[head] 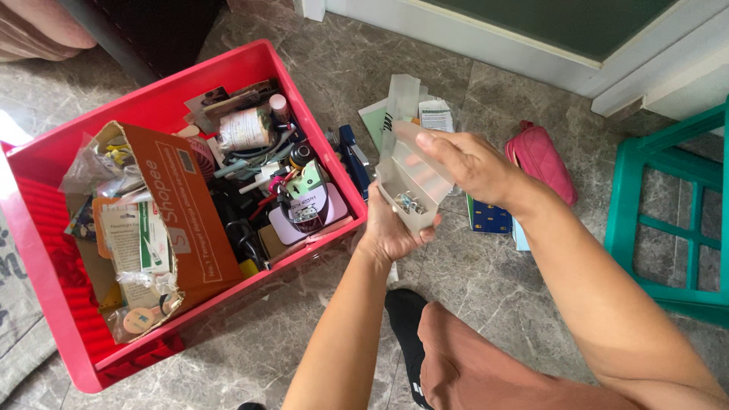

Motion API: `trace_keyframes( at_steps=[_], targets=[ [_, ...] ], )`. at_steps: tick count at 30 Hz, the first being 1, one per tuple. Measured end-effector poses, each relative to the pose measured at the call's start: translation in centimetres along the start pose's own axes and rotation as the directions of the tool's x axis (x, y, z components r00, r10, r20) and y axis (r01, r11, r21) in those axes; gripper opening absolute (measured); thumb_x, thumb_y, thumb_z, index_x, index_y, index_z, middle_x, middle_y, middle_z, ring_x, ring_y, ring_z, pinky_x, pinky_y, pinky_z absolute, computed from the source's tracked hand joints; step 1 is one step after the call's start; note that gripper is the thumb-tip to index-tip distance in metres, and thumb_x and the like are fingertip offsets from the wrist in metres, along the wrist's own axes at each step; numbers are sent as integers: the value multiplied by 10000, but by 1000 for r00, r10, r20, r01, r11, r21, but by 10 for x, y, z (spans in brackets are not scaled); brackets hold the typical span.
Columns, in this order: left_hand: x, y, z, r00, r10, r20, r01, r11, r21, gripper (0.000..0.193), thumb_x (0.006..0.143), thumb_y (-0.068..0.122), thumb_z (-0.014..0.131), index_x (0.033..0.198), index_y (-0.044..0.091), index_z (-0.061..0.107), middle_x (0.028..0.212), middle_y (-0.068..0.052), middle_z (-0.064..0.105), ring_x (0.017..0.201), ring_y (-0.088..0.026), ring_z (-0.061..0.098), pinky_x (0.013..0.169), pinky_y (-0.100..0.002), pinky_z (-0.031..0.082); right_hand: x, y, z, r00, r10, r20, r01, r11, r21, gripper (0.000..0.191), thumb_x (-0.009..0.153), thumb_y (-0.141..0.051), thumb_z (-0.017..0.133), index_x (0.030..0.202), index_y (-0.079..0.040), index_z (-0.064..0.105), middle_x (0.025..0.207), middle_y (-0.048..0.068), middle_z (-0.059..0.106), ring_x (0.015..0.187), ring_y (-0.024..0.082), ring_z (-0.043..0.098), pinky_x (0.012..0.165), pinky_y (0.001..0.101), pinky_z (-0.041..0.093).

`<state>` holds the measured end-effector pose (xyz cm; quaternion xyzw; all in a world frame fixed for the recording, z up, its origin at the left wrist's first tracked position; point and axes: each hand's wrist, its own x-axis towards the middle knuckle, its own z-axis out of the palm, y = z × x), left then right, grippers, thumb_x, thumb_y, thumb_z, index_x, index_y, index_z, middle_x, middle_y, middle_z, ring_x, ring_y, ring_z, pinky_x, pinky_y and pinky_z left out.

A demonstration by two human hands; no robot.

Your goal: The person pulls a red plastic drawer out of a drawer unit onto the floor and empties its contents. They sort through papers, notebooks, pouches, and small boxes, placing items into piles on the floor and rearranging items back inside the drawer and an inner cardboard box.

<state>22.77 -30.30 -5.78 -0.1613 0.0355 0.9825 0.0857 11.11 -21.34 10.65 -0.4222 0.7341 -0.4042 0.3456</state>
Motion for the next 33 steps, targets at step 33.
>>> trace_keyframes(
  at_steps=[33],
  targets=[
    [-32, 14, 69, 893, 449, 23, -375, 715, 590, 565, 998, 314, 570, 1465, 92, 343, 1372, -142, 560, 1138, -293, 674, 764, -481, 671, 1, 56, 4, 987, 111, -119, -57, 921, 385, 672, 926, -135, 673, 1540, -30, 421, 1357, 113, 638, 1227, 158, 606, 1041, 319, 483]
  ],
)
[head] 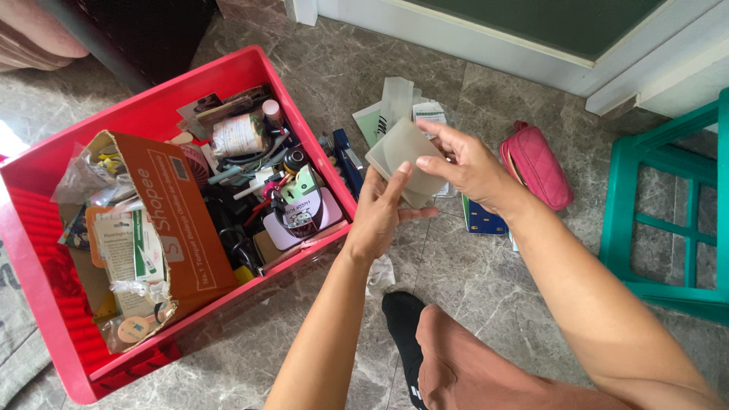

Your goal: The person pulls a red plastic drawer out of a drawer unit onto the floor and empties its contents. They sort through papers, notebooks, pouches, and small boxes, placing items into piles on the floor and rearranging items back inside the drawer and an inner cardboard box.

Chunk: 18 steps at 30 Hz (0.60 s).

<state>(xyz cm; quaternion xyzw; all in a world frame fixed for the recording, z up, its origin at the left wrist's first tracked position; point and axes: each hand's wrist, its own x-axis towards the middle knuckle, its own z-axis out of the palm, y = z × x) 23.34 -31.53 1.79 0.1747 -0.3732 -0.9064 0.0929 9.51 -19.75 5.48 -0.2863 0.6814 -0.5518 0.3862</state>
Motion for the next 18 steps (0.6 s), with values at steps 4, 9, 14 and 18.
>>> trace_keyframes(
  at_steps=[4, 9, 14, 18],
  targets=[
    [-1, -4, 0, 999, 16, 43, -19, 997, 75, 547, 1022, 286, 559, 1477, 68, 350, 1364, -147, 579, 1138, -291, 676, 754, -473, 685, -3, -2, -3, 996, 17, 87, -22, 998, 59, 578, 936, -141, 682, 1468, 14, 520, 1319, 75, 659, 1194, 122, 614, 1031, 300, 498],
    [-3, -6, 1, 999, 30, 27, -33, 992, 120, 556, 1015, 284, 537, 1492, 93, 322, 1366, -137, 575, 1128, -277, 676, 725, -476, 681, -3, -2, 1, 996, 7, 85, -12, 998, 63, 584, 914, -151, 698, 1448, -1, 513, 1311, 65, 653, 1188, 123, 613, 1021, 309, 506],
    [-4, -2, -1, 998, -15, 59, 9, 995, 102, 589, 1015, 320, 530, 1517, 101, 312, 1390, -152, 556, 1162, -301, 660, 763, -493, 673, -3, -1, 2, 996, 10, 85, -18, 995, 96, 557, 917, -183, 720, 1409, 3, 536, 1283, 68, 661, 1180, 137, 625, 1025, 319, 510],
    [-3, -3, -1, 994, -108, -6, 108, 993, 39, 646, 993, 403, 496, 1544, 143, 283, 1400, -176, 528, 1162, -341, 654, 789, -509, 658, -3, -1, 2, 994, 25, 106, -35, 995, 91, 590, 895, -211, 740, 1409, -10, 532, 1293, 68, 655, 1189, 138, 622, 1022, 316, 501]
  ],
)
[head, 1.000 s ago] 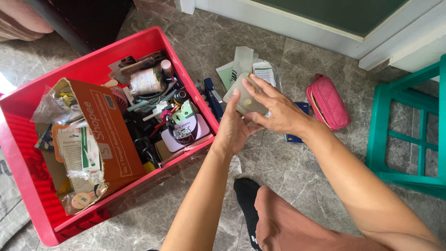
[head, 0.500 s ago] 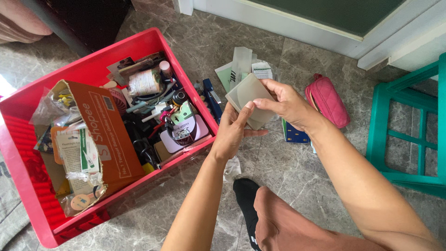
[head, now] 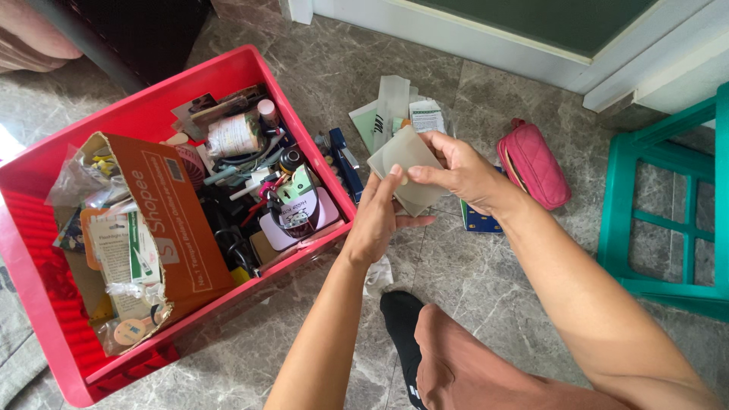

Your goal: The person pulls a red plastic drawer out of a drawer unit onto the floor and empties its contents. They sort through papers, notebooks, pouches, and small boxes, placing items into piles on the floor and rearranging items back inside the drawer and an inner cardboard box.

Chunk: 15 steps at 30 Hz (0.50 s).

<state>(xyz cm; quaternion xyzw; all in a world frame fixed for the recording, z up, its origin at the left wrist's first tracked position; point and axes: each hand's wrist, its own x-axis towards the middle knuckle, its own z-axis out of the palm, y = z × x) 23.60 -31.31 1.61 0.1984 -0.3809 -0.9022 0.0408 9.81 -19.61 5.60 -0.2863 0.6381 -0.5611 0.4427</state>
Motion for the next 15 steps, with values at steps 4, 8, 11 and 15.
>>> trace_keyframes(
  at_steps=[4, 8, 11, 15],
  targets=[
    [1, -1, -2, 1000, -8, 26, 9, 1000, -29, 656, 1003, 420, 485, 1551, 132, 269, 1422, -184, 507, 1185, -351, 644, 821, -524, 654, 1, 1, 0, 1000, 26, 0, -26, 999, -45, 668, 834, -207, 785, 1412, -9, 514, 1305, 83, 649, 1213, 152, 618, 1028, 323, 498],
    [2, -3, -4, 1000, -4, 18, 4, 999, 42, 622, 1009, 388, 468, 1549, 156, 264, 1409, -169, 513, 1182, -350, 647, 830, -512, 658, 1, 2, 0, 1000, 24, 6, -23, 1000, -19, 690, 811, -157, 793, 1410, 7, 494, 1325, 93, 630, 1249, 167, 600, 1061, 330, 477],
    [4, -8, -3, 999, 27, 24, -29, 995, 91, 571, 1027, 350, 454, 1531, 143, 285, 1422, -146, 514, 1197, -327, 637, 808, -510, 660, 0, 4, 1, 1000, 19, -23, -19, 1000, -3, 678, 792, -102, 766, 1405, 4, 498, 1332, 88, 619, 1251, 171, 596, 1067, 334, 480],
    [7, -13, -2, 1000, 26, 5, -27, 996, 81, 534, 1043, 340, 448, 1511, 124, 310, 1395, -162, 527, 1178, -335, 645, 805, -497, 669, -1, 9, 3, 994, -46, -95, 37, 995, -95, 671, 791, -71, 746, 1408, -18, 489, 1327, 92, 602, 1237, 157, 589, 1058, 321, 480]
  ],
)
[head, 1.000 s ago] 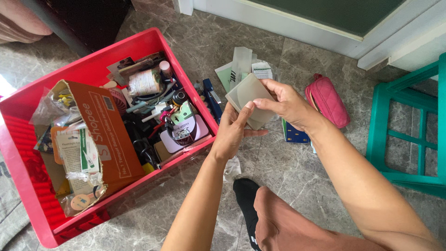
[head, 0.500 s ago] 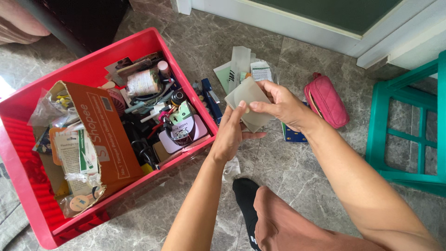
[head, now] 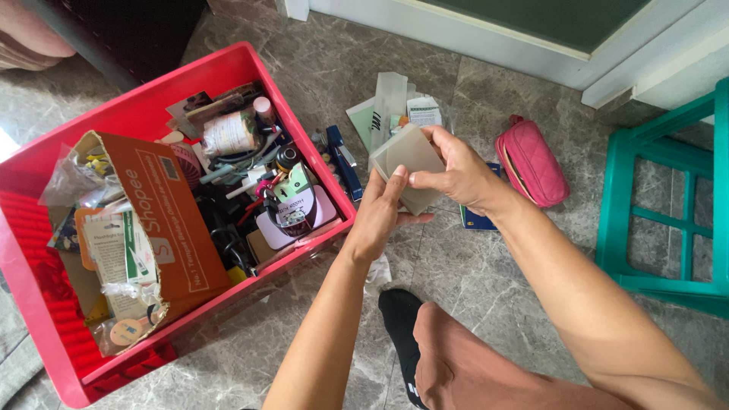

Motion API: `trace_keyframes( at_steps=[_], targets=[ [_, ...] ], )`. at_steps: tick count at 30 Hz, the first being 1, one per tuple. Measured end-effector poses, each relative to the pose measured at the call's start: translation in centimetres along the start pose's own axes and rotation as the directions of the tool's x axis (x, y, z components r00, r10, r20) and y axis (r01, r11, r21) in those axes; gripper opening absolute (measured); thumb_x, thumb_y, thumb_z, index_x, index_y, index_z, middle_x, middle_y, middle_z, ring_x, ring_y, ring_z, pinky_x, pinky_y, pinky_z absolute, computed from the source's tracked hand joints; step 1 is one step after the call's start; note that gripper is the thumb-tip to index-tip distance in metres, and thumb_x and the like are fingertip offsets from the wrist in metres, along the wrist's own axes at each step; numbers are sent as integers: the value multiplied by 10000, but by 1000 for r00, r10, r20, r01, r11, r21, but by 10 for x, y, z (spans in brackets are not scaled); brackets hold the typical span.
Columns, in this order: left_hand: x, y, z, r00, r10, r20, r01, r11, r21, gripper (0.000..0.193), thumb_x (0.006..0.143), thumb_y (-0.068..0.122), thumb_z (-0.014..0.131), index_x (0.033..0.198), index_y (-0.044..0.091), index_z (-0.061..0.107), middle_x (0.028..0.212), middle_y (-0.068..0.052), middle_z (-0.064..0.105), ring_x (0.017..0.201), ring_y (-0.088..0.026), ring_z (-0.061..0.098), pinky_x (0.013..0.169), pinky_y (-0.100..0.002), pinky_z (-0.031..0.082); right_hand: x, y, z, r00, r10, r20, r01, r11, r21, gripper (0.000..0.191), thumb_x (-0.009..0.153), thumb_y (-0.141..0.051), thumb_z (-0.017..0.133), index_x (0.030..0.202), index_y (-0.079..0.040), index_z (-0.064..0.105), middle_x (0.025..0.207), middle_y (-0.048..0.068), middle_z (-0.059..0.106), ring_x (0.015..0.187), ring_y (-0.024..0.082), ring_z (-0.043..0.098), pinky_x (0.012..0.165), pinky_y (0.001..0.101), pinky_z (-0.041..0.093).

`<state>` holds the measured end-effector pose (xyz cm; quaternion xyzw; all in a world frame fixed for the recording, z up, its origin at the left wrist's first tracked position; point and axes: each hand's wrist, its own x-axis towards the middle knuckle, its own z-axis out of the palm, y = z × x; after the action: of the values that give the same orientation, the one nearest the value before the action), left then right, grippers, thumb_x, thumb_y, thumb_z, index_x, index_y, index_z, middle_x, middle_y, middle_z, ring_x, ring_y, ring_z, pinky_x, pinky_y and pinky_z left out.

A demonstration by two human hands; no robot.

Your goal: The person pulls a red plastic drawer out of a drawer unit onto the floor and empties its contents. They sort through papers, notebooks, pouches, and small boxes, placing items into piles on the floor and rearranging items back inside the drawer and an inner cardboard box.

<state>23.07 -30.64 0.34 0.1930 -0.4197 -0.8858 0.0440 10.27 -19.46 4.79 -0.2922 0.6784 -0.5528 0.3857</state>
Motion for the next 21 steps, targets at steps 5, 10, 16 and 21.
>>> trace_keyframes(
  at_steps=[5, 10, 16, 21],
  targets=[
    [-3, -4, -4, 1000, -10, 1, 10, 1000, 9, 554, 1015, 366, 456, 1507, 158, 306, 1386, -148, 516, 1179, -322, 635, 824, -510, 658, -4, 8, 4, 998, -63, -17, 62, 998, -12, 650, 800, -78, 769, 1380, -14, 482, 1274, 100, 604, 1191, 154, 605, 1018, 326, 502],
    [2, -15, -6, 991, -129, -36, 125, 988, -94, 668, 996, 486, 476, 1503, 104, 267, 1419, -193, 491, 1190, -368, 639, 890, -533, 622, -5, 16, -11, 975, 217, 55, -222, 969, 109, 632, 806, -144, 797, 1365, -24, 527, 1173, 94, 683, 1089, 170, 663, 924, 345, 547],
    [19, -46, -4, 960, -275, -56, 275, 961, -3, 737, 978, 554, 474, 1510, 93, 255, 1455, -183, 435, 1282, -399, 540, 1013, -566, 541, -12, 41, -49, 936, 349, 36, -351, 932, 90, 586, 806, -120, 763, 1347, -63, 543, 1183, 113, 687, 1047, 210, 702, 823, 379, 608],
    [35, -76, -10, 950, -282, -138, 303, 939, 165, 665, 973, 490, 509, 1491, 144, 278, 1484, -109, 461, 1338, -331, 516, 1027, -558, 504, 11, 78, -96, 847, 349, -400, -406, 911, -65, 564, 808, -50, 733, 1320, -99, 501, 1217, 87, 644, 1017, 248, 713, 685, 413, 647]
  ],
)
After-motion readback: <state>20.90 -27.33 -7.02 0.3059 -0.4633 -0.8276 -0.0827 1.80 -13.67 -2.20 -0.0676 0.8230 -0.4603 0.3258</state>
